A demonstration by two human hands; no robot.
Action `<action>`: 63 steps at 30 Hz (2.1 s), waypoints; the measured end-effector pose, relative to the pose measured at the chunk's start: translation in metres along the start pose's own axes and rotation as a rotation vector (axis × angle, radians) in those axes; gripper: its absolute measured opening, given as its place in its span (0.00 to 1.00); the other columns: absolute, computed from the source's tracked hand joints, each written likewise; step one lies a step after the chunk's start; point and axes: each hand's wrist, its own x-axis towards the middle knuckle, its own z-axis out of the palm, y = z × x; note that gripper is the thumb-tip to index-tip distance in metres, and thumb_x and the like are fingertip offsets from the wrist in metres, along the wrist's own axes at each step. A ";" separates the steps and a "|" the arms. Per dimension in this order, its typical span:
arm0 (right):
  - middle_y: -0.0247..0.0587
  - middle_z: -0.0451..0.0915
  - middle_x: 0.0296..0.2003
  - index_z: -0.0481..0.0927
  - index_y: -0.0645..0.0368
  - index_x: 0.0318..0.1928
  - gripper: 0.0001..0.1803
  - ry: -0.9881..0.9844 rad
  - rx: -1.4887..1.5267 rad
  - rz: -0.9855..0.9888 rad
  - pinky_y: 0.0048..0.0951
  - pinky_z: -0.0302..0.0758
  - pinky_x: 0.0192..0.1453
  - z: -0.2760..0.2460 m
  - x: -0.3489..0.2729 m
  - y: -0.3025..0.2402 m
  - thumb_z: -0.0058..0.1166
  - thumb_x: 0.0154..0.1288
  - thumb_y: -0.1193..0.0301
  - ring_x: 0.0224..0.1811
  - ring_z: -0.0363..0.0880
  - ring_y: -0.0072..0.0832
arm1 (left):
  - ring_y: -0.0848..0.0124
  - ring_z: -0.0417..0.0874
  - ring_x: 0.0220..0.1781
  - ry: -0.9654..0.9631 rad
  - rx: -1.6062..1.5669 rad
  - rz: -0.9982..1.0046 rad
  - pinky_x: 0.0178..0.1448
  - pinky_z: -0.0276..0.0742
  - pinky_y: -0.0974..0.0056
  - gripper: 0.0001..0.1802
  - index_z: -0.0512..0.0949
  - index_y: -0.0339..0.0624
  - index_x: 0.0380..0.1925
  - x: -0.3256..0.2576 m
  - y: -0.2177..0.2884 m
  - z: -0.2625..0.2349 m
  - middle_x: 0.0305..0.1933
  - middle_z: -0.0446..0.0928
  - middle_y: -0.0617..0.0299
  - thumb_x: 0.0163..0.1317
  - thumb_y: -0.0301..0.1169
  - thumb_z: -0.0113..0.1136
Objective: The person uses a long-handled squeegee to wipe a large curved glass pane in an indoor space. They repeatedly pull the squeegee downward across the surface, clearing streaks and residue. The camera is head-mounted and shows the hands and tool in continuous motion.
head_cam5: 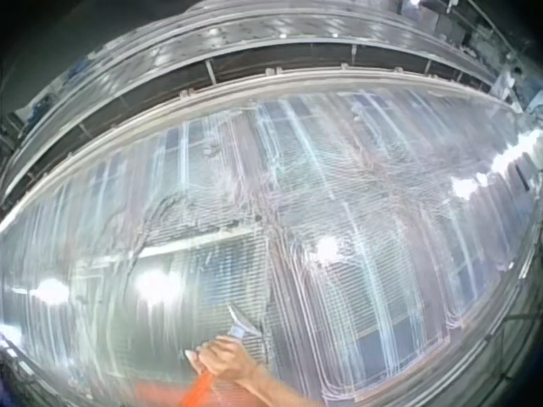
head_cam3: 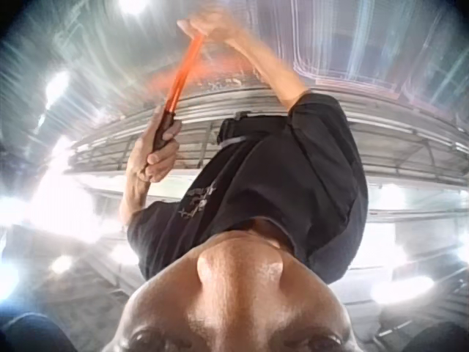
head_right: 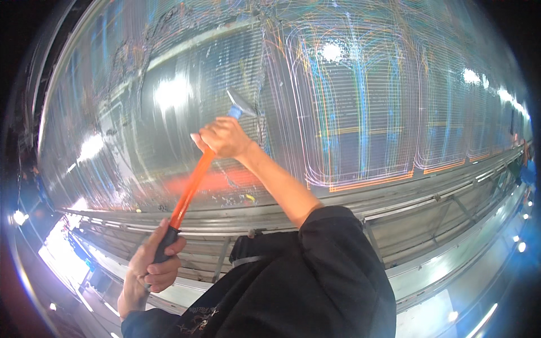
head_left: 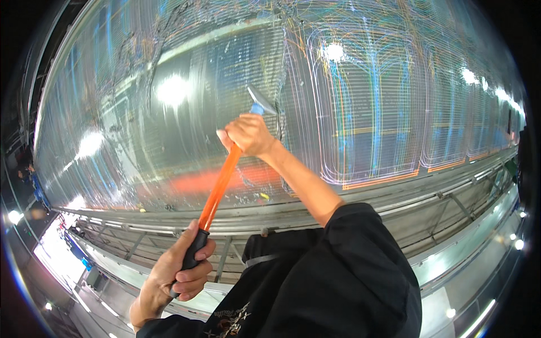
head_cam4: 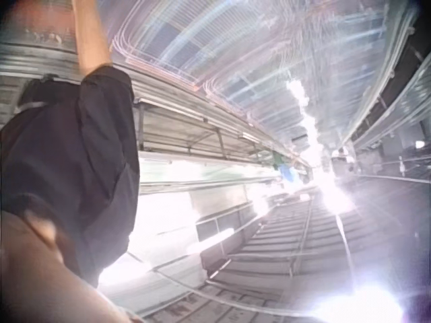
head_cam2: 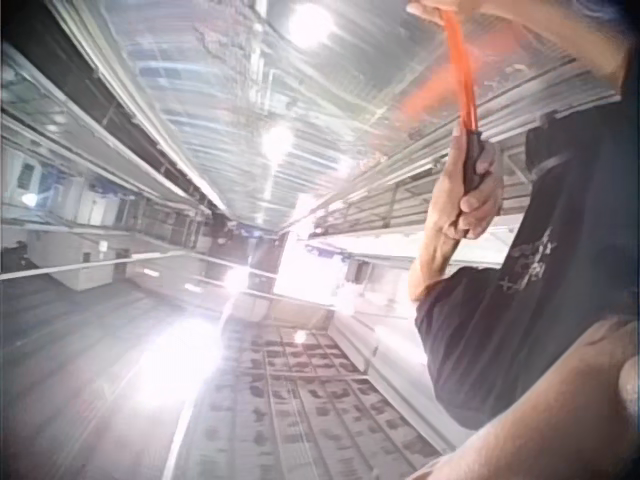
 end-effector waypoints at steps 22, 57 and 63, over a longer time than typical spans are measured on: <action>0.38 0.74 0.18 0.73 0.51 0.21 0.18 -0.280 0.126 0.015 0.43 0.68 0.34 0.028 -0.054 -0.059 0.57 0.71 0.64 0.22 0.74 0.41 | 0.82 0.58 0.05 -0.314 -0.417 0.184 0.06 0.58 0.71 0.29 0.68 0.52 0.31 0.042 -0.121 -0.065 0.10 0.60 0.75 0.79 0.63 0.36; 0.32 0.69 0.11 0.67 0.52 0.15 0.22 0.238 -0.094 -0.024 0.33 0.63 0.17 -0.033 0.055 0.068 0.61 0.64 0.76 0.10 0.67 0.28 | 0.79 0.56 0.02 0.068 0.118 -0.012 0.04 0.59 0.69 0.34 0.61 0.49 0.26 -0.006 0.073 0.066 0.07 0.54 0.72 0.78 0.67 0.32; 0.36 0.72 0.13 0.71 0.53 0.17 0.22 0.114 -0.187 -0.103 0.37 0.68 0.20 -0.067 0.129 0.184 0.58 0.71 0.66 0.13 0.70 0.38 | 0.81 0.57 0.02 -0.212 -0.038 0.193 0.03 0.56 0.71 0.30 0.63 0.50 0.27 0.043 0.155 0.090 0.08 0.56 0.75 0.79 0.62 0.38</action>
